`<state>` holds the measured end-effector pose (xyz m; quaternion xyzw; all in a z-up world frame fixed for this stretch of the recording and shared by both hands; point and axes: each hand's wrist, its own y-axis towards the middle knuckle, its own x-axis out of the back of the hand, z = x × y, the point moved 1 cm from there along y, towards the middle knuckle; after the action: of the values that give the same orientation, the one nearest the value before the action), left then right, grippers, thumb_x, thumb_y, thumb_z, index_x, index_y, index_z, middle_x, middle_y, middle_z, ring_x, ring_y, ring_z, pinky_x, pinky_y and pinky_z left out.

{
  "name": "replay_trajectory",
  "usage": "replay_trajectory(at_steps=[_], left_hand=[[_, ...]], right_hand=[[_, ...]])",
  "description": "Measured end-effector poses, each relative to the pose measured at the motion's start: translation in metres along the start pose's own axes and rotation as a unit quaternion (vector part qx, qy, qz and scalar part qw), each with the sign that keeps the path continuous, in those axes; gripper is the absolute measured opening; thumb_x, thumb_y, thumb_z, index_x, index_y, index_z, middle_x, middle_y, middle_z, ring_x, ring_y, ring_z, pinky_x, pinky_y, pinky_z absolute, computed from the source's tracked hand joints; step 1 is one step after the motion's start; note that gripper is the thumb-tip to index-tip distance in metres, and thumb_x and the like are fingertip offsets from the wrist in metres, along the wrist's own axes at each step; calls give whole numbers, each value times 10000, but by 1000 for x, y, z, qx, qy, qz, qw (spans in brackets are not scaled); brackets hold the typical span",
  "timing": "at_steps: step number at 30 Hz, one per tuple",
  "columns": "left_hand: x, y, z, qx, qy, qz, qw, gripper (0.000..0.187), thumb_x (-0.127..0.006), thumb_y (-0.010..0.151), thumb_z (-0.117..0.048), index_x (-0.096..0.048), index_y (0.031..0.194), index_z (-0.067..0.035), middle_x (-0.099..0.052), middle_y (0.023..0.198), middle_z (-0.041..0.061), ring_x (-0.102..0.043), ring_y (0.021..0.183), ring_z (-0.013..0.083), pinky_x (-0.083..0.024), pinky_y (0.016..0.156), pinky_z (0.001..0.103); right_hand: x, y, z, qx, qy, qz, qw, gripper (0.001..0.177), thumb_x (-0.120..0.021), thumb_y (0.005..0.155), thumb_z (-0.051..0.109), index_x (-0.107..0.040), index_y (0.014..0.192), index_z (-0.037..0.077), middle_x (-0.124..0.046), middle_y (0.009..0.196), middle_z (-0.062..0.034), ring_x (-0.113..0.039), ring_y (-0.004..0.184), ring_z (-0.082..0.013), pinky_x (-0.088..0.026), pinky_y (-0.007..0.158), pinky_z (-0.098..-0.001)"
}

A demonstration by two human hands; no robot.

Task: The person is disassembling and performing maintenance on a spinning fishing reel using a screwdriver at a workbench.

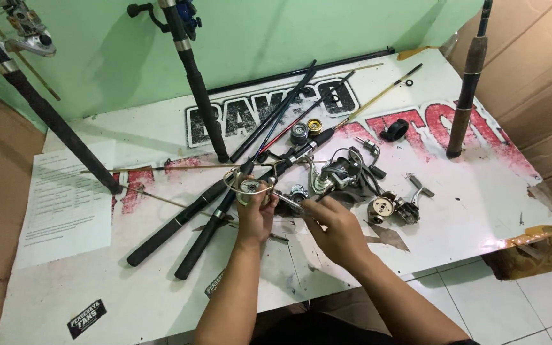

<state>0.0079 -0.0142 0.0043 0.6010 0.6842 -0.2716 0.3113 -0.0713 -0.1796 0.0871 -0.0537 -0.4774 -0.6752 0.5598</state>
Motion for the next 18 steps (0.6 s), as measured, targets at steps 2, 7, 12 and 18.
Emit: replay_trajectory(at_steps=[2,7,12,18], left_hand=[[-4,-3,-7,9,6,5,1000,366,-704,938,-116,-476,1215,-189,-621,882,52,-676,671,186,-505,549,246],[-6,-4,-8,16,26,3,1000,359,-700,937,-88,-485,1206,-191,-651,889,61,-693,710,188,-539,585,244],[46,19,40,46,-25,-43,998,411,-780,897,-66,-583,1244,-166,-729,1047,56,-724,849,224,-595,776,350],[1,-1,-7,20,-4,-2,1000,358,-758,947,-153,-539,1227,-201,-686,956,67,-711,777,190,-543,632,230]], right_hand=[[7,4,2,-88,74,50,992,245,-761,862,214,-776,1103,181,-642,734,-82,-678,681,-281,-548,605,-391],[17,8,7,-253,140,141,947,241,-610,980,331,-808,1015,197,-722,710,-112,-685,672,-240,-532,650,-391],[5,5,-3,-153,87,110,978,188,-692,954,212,-794,1032,74,-749,814,-209,-727,827,-410,-568,741,-479],[4,7,12,-39,24,48,998,128,-763,929,148,-749,1044,95,-591,762,-115,-644,731,-363,-521,652,-429]])
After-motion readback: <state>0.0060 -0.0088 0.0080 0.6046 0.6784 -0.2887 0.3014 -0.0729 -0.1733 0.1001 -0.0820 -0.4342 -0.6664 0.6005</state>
